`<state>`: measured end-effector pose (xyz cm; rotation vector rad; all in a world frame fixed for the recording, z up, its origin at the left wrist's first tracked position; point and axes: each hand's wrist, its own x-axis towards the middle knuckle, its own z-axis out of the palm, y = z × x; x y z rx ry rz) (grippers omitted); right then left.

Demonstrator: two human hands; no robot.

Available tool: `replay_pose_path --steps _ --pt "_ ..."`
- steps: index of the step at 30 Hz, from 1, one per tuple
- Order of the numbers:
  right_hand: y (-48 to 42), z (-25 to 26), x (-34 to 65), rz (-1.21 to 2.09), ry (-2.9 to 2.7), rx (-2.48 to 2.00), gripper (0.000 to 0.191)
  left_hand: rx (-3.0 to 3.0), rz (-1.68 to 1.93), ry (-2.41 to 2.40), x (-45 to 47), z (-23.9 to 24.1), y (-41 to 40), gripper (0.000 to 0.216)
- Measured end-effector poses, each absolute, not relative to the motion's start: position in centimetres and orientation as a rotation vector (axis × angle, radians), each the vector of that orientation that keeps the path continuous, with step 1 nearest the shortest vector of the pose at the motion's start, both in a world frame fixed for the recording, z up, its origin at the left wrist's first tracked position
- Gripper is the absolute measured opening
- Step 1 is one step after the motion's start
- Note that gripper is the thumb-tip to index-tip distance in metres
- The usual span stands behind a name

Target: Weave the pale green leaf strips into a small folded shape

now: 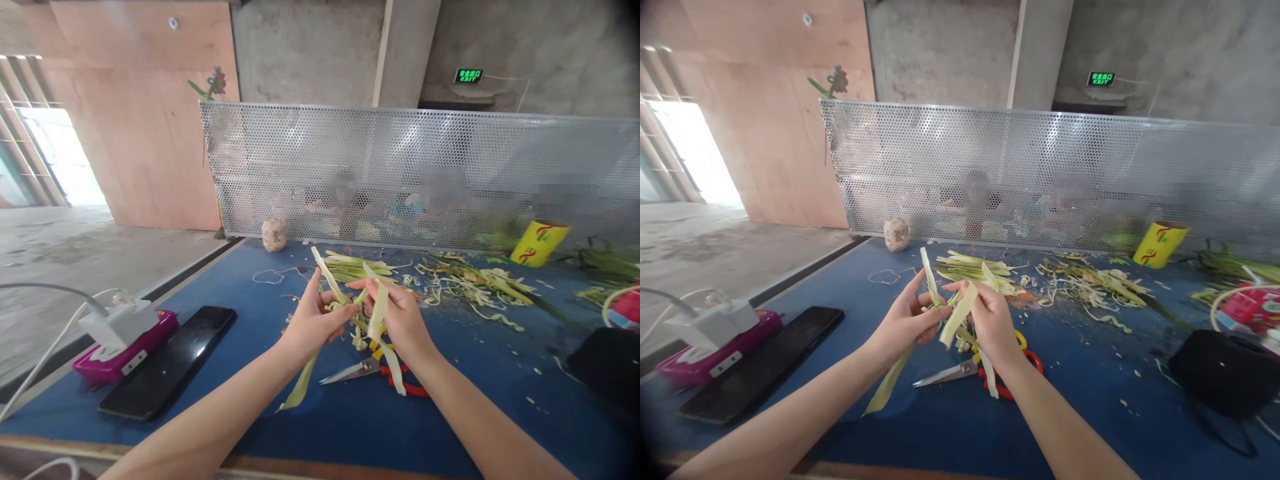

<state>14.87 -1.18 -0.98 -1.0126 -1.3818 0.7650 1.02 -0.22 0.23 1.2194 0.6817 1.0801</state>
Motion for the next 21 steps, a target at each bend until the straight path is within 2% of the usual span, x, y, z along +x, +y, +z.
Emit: replay_pose_path --steps 3,8,14,21 --pt "-0.78 -1.22 15.0 0.811 -1.344 -0.995 0.032 1.253 1.079 0.638 0.99 0.14 -0.37 0.101" --pt "-0.57 -1.39 14.86 0.904 -1.349 -0.99 0.03 1.312 1.121 0.727 0.9 -0.03 -0.44 0.111" --pt "-1.13 -1.09 14.45 1.02 -1.221 -0.835 0.029 1.367 1.118 0.71 0.68 0.2 -0.55 0.105" --pt "-0.55 -1.76 14.99 1.189 -1.321 -0.981 0.042 1.344 1.121 0.61 0.53 -0.02 -0.53 0.117"
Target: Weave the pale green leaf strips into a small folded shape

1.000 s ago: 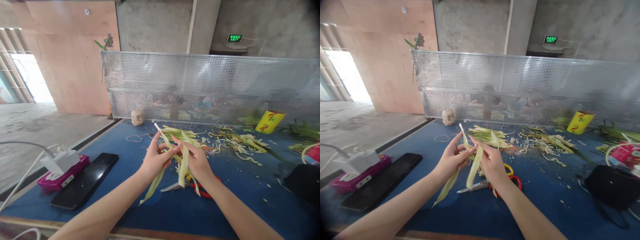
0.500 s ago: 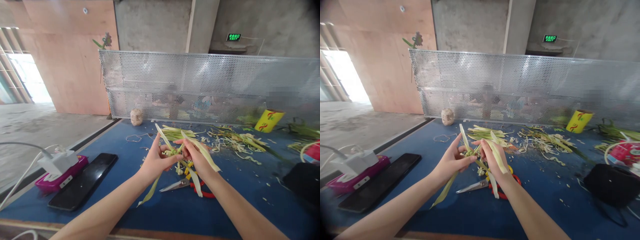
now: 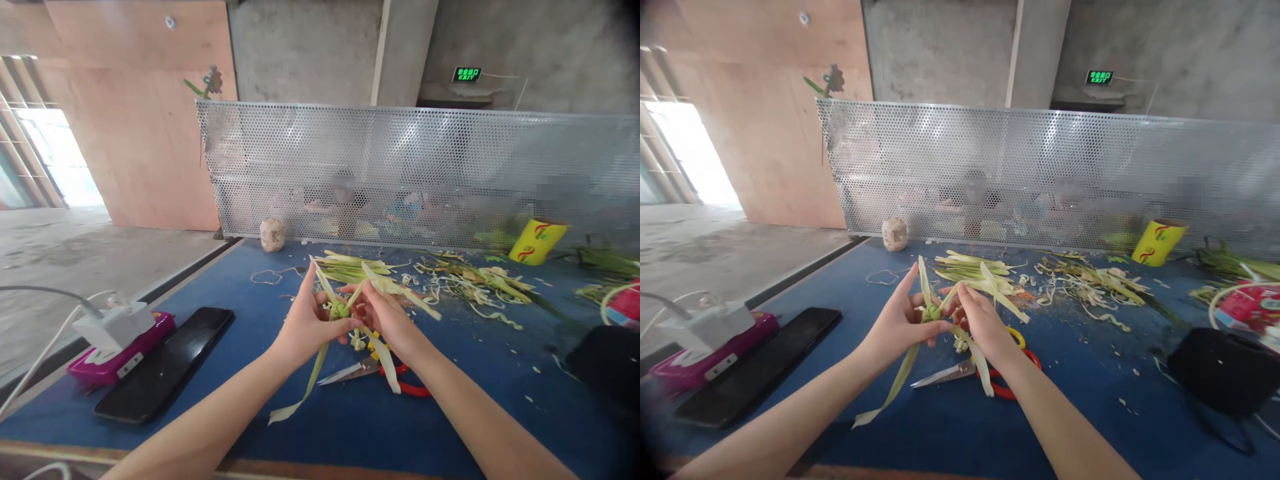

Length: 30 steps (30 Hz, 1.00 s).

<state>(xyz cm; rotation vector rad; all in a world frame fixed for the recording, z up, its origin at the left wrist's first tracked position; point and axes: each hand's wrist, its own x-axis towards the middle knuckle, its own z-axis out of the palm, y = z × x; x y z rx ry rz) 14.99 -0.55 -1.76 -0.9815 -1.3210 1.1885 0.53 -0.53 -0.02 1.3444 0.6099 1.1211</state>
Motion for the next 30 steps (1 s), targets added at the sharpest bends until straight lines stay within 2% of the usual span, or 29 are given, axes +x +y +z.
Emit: replay_pose_path --steps 8,12,17,21,25,30 --pt "-1.6 -0.9 15.7 1.348 -1.57 -1.049 0.029 1.4 1.122 0.678 -0.5 0.2 0.7 0.115" --pt "-1.5 -0.6 16.3 1.429 -1.532 -1.019 0.03 1.39 1.204 0.699 -0.8 0.8 1.1 0.114" --pt "-1.5 -0.7 16.8 1.496 -1.564 -0.99 0.032 1.404 1.162 0.689 -1.2 1.2 1.4 0.097" --pt "-1.5 -0.8 16.1 1.447 -1.657 -0.919 0.042 1.362 1.085 0.654 -0.9 0.8 1.2 0.088" --pt "-1.2 -1.1 15.0 1.416 -1.582 -0.876 0.038 1.422 1.031 0.626 -0.4 0.4 1.0 0.097" --pt "-0.9 -1.3 14.5 1.402 -1.465 -0.963 0.04 1.466 1.193 0.798 -0.4 0.4 1.0 0.111"
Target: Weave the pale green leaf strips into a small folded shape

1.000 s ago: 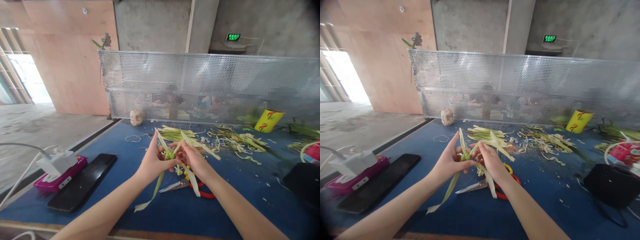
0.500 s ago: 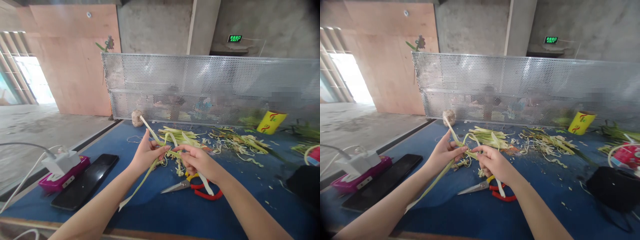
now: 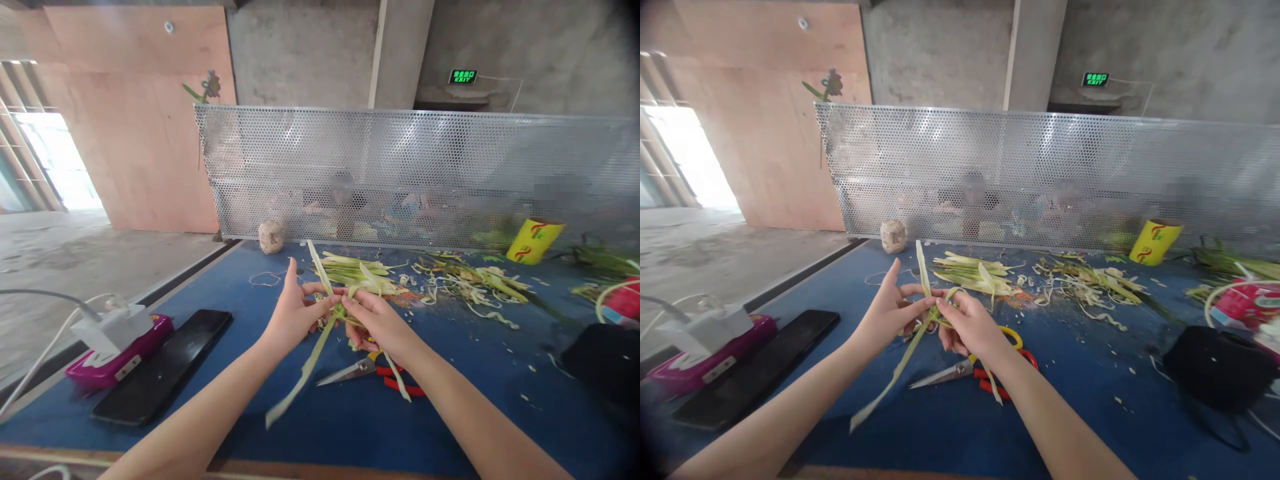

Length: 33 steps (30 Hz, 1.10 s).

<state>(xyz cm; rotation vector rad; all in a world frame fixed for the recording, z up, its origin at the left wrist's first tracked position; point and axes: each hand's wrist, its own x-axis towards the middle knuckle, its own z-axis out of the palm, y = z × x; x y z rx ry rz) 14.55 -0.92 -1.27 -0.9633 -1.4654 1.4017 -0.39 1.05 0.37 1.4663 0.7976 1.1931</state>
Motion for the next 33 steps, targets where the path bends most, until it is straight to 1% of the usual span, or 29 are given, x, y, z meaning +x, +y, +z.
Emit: replay_pose_path --steps 4,8,11,13,17,23,29,33 --pt "-1.1 -1.0 14.6 1.543 -1.438 -0.876 0.034 1.546 1.337 0.798 -0.5 0.6 0.9 0.11" --pt "-1.2 -0.8 14.4 1.608 -1.445 -0.884 0.029 1.576 1.302 0.81 -0.6 0.6 0.7 0.104" --pt "-1.1 -0.7 14.1 1.565 -1.45 -0.942 0.023 1.558 1.25 0.807 -0.6 0.7 0.7 0.103" --pt "-1.1 -0.7 14.0 1.534 -1.438 -0.958 0.021 1.537 1.28 0.809 -0.5 0.8 0.7 0.102" --pt "-1.2 -0.6 13.8 1.439 -1.45 -0.959 0.022 1.508 1.347 0.814 -0.7 1.2 0.8 0.101" --pt "-1.0 -0.6 14.7 1.216 -1.444 -0.943 0.022 1.437 1.123 0.686 -1.2 1.4 1.0 0.11" --pt "-0.6 -0.9 14.9 1.296 -1.499 -0.991 0.022 1.499 1.119 0.654 -0.9 0.9 0.6 0.113" --pt "-0.7 -0.7 14.7 1.249 -1.454 -0.979 0.02 1.548 1.124 0.704 -0.9 0.8 0.5 0.111"
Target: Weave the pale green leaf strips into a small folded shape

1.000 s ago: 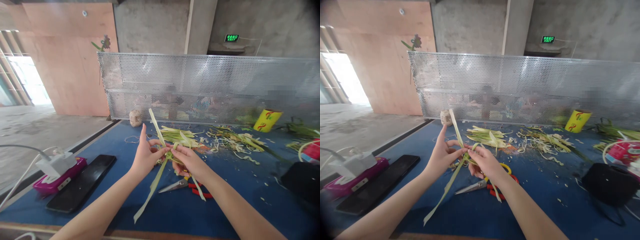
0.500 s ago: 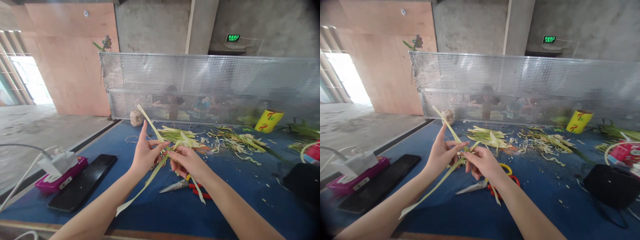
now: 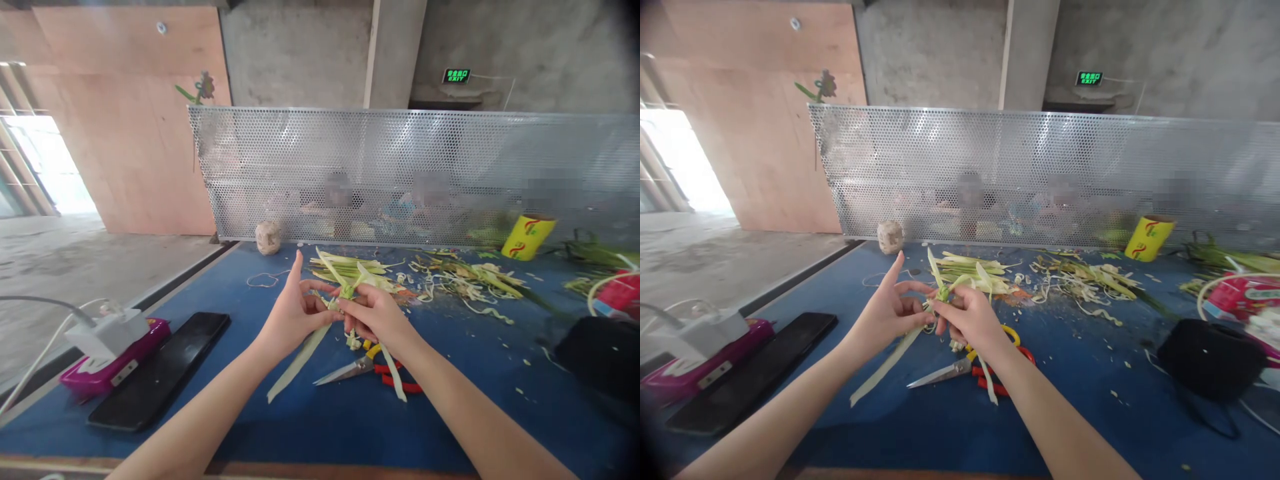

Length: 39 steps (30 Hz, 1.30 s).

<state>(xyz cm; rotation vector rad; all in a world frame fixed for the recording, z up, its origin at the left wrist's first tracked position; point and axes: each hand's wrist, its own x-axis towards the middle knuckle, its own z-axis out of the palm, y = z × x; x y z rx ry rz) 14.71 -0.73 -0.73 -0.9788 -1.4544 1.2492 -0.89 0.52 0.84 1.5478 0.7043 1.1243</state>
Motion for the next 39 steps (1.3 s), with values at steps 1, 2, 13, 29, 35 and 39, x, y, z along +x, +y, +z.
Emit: replay_pose_path --steps 1,2,13,29,35,39 --pt "-0.8 -0.6 14.7 1.245 -1.458 -0.968 0.022 1.547 1.136 0.706 -0.9 0.8 0.5 0.11" --pt "-0.8 -0.5 14.8 1.249 -1.47 -0.953 0.027 1.539 1.152 0.698 -0.9 0.8 0.6 0.11" --pt "-0.9 -0.6 15.6 1.437 -1.553 -0.918 0.026 1.433 1.276 0.509 -0.9 1.1 0.4 0.099" --pt "-1.4 -0.5 15.3 1.607 -1.476 -0.796 0.03 1.321 1.327 0.511 -1.1 1.6 0.2 0.081" --pt "-1.5 -0.4 15.2 1.597 -1.458 -0.794 0.023 1.34 1.334 0.524 -1.2 1.6 0.3 0.08" --pt "-1.3 -0.8 15.0 1.662 -1.388 -0.703 0.022 1.398 1.306 0.529 -1.1 1.2 0.4 0.083"
